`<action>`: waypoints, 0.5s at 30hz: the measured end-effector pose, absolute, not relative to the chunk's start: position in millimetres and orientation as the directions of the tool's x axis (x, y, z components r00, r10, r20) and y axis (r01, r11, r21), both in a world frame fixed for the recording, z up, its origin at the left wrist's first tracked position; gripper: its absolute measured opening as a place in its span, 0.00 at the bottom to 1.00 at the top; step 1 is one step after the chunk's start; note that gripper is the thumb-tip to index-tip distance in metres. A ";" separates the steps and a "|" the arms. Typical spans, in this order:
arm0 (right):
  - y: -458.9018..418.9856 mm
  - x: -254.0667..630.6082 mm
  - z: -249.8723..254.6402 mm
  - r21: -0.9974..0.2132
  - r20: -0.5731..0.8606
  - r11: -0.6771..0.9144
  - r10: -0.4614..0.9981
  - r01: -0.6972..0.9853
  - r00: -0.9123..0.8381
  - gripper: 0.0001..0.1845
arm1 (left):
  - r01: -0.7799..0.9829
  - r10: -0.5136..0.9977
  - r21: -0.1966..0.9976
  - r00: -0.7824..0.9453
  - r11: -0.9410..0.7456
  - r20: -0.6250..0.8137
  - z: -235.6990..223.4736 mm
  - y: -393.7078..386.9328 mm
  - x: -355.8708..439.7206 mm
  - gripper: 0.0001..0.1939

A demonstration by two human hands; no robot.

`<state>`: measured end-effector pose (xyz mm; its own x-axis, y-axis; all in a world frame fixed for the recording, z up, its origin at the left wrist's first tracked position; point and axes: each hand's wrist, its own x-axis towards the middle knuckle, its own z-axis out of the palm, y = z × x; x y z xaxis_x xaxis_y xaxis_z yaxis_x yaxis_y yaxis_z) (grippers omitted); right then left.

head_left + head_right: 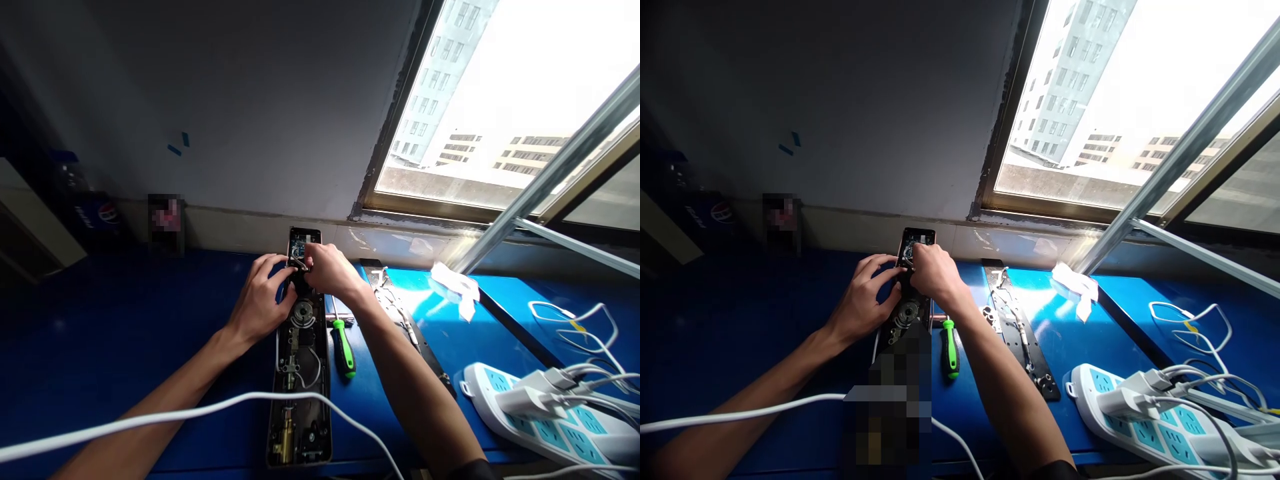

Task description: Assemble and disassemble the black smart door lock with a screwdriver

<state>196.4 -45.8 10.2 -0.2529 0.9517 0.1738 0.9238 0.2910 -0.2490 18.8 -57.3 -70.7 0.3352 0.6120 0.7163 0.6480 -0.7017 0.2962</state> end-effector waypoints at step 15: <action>-51.5 191.1 11.2 -0.309 0.180 0.252 0.962 0.917 -0.204 0.10 | 0.650 0.618 0.307 0.322 -0.695 0.717 -70.5 -60.1 22.5 0.15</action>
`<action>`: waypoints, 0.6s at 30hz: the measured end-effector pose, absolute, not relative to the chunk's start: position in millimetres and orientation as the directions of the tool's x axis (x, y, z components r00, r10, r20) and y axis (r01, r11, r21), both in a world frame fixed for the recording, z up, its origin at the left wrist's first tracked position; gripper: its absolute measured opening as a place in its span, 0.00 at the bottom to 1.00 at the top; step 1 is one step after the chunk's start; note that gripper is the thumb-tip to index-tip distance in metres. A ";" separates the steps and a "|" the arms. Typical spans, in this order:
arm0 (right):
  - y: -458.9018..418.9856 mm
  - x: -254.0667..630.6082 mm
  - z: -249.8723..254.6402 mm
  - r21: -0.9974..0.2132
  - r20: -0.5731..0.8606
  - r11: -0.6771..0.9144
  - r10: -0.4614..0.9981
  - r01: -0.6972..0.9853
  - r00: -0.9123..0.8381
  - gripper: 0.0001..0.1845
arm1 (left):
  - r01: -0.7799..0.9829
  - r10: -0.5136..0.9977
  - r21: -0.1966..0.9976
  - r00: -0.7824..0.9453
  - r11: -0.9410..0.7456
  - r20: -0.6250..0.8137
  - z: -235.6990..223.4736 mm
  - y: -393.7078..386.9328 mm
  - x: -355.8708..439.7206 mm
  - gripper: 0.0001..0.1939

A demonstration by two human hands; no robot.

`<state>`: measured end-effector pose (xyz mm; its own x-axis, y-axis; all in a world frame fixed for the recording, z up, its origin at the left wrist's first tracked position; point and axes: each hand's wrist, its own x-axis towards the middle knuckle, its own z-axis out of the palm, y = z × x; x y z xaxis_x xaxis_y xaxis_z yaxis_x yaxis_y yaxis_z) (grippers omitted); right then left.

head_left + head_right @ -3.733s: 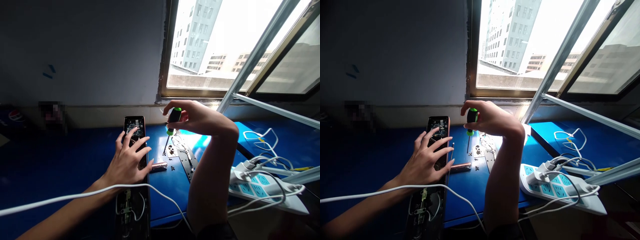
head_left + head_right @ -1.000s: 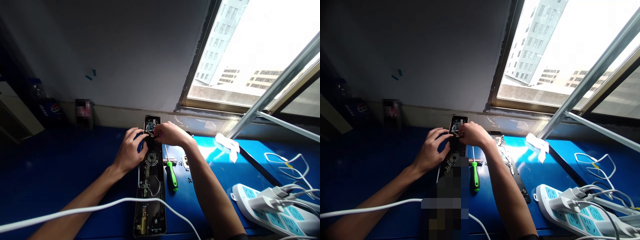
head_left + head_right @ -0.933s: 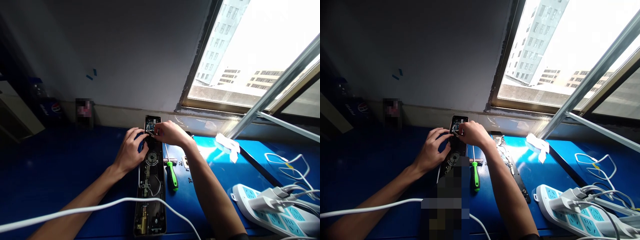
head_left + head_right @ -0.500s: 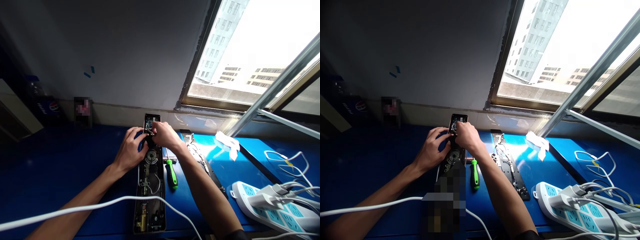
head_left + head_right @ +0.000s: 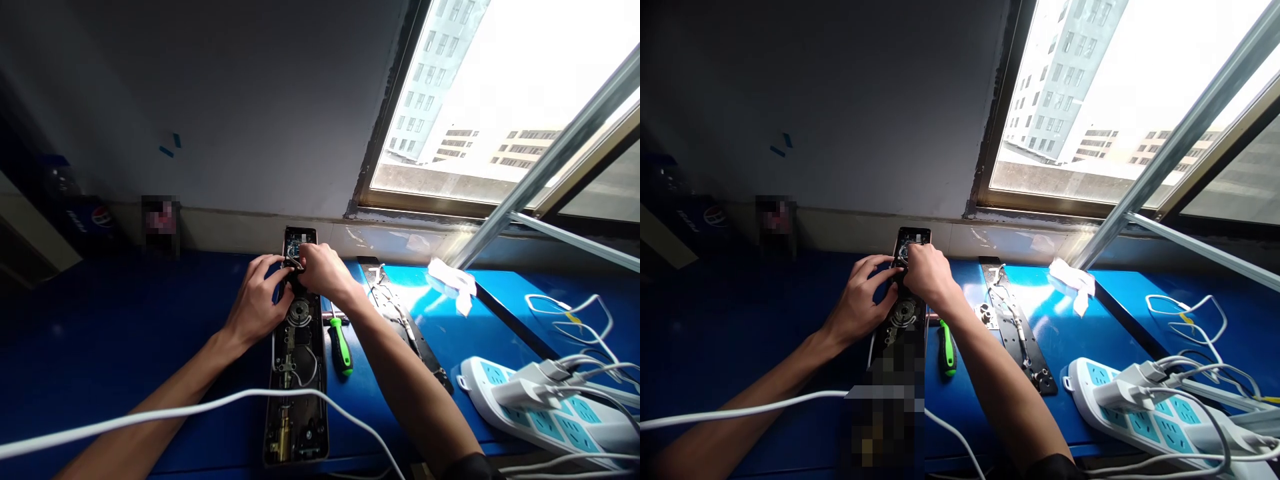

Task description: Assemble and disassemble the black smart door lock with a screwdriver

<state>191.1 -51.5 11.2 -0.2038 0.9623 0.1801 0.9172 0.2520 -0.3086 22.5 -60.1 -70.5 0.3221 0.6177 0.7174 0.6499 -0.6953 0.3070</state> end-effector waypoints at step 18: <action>-68.6 260.8 56.2 -0.570 -0.073 0.185 0.959 0.801 -0.274 0.14 | 0.543 0.514 0.250 0.412 -0.801 0.752 -45.4 -76.3 40.3 0.16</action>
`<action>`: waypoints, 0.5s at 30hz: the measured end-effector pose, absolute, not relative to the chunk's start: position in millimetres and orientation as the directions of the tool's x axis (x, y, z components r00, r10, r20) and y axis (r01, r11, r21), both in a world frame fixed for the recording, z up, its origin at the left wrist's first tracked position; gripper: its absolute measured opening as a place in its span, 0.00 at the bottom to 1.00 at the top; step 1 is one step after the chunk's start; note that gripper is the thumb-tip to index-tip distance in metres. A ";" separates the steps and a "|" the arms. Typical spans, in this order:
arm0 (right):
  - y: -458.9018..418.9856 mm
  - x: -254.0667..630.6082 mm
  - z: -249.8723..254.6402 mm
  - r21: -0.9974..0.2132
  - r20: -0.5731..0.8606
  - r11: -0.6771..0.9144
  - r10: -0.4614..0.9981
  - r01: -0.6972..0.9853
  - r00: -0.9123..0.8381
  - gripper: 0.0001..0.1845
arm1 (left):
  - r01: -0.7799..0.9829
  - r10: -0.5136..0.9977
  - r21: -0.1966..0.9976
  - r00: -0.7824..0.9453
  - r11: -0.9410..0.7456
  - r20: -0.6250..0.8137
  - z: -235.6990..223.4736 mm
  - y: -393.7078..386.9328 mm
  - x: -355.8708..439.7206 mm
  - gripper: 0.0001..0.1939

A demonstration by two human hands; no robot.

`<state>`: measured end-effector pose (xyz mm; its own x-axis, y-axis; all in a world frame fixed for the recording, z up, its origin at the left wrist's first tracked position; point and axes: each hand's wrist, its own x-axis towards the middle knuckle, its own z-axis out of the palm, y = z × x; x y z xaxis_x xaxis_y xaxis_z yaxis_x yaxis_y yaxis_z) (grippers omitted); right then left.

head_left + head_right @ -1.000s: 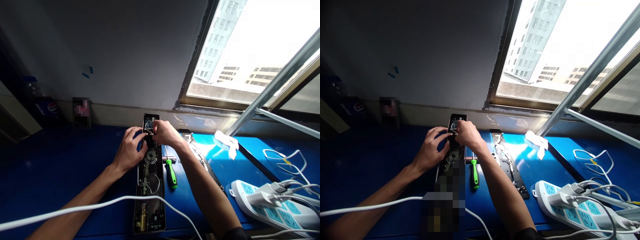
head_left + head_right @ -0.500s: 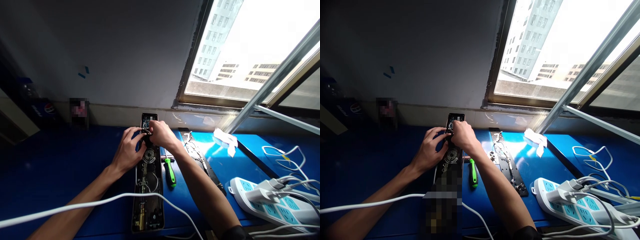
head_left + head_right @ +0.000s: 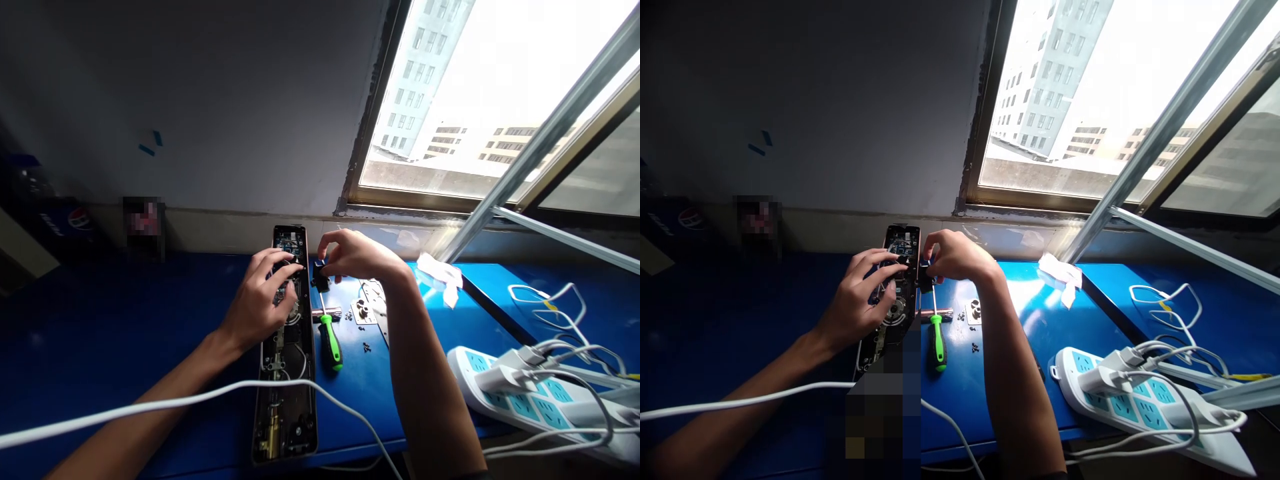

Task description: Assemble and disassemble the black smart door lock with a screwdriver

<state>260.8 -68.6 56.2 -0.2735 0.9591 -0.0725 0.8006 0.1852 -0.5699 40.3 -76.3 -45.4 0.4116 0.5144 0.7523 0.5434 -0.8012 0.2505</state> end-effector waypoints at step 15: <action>-134.6 319.7 4.6 -0.304 -0.338 -0.020 0.937 0.952 -0.089 0.17 | 0.249 0.249 0.028 0.951 -0.968 0.181 -29.9 -96.1 123.7 0.09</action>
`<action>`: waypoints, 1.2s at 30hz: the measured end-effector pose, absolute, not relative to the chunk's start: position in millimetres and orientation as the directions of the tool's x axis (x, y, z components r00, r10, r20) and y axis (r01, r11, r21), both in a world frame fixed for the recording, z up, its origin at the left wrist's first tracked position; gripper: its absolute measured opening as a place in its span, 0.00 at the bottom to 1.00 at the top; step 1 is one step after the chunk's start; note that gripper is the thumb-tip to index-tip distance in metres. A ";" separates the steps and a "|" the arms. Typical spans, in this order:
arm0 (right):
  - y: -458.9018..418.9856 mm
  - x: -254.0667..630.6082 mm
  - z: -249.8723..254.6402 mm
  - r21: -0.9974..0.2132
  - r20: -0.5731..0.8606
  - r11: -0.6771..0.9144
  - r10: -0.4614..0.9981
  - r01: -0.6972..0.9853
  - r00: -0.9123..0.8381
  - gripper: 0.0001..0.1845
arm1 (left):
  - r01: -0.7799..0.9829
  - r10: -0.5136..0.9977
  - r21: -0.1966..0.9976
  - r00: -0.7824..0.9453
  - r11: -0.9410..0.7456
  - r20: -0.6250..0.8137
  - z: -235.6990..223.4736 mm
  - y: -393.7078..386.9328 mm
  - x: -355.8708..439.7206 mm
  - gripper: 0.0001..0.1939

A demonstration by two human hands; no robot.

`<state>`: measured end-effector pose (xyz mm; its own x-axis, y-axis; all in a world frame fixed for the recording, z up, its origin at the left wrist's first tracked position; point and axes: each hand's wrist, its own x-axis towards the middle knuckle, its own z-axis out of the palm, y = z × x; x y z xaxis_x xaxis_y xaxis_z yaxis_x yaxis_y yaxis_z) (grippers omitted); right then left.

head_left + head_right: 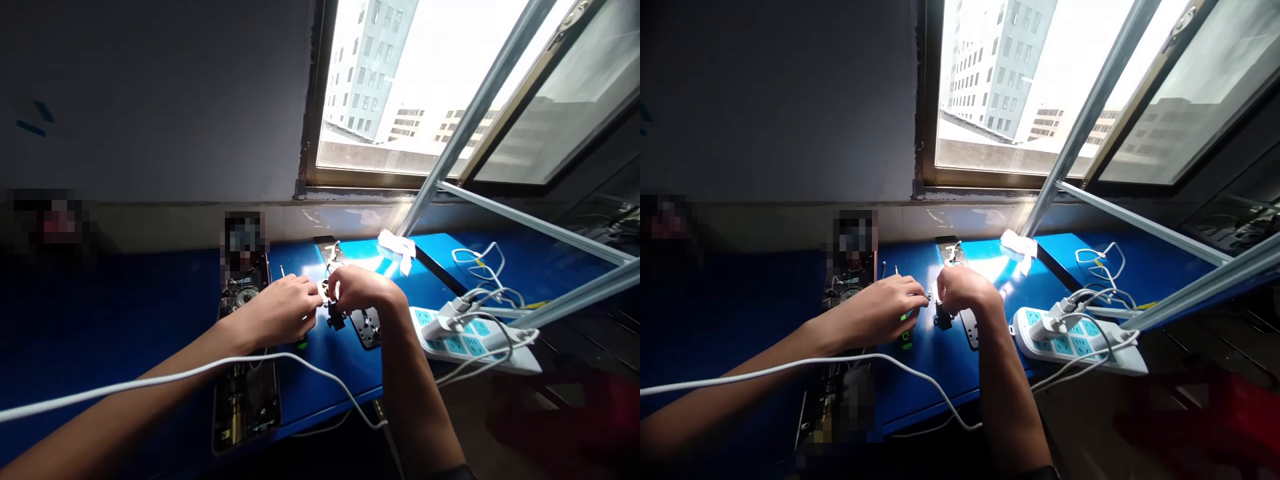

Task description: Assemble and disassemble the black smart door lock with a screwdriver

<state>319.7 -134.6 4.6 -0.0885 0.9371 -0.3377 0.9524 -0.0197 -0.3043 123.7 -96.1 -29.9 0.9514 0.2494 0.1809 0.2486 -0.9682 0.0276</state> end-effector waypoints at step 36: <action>-77.0 259.8 64.0 -0.405 -0.135 0.242 0.938 0.881 -0.320 0.13 | 0.544 0.507 0.052 0.738 -0.838 0.446 -19.6 -93.1 48.9 0.12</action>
<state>259.8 -77.0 64.0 -0.3197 0.9379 -0.1346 0.8814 0.2423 -0.4054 48.9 -93.1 -19.6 0.7377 0.5065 0.4463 0.5437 -0.8377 0.0519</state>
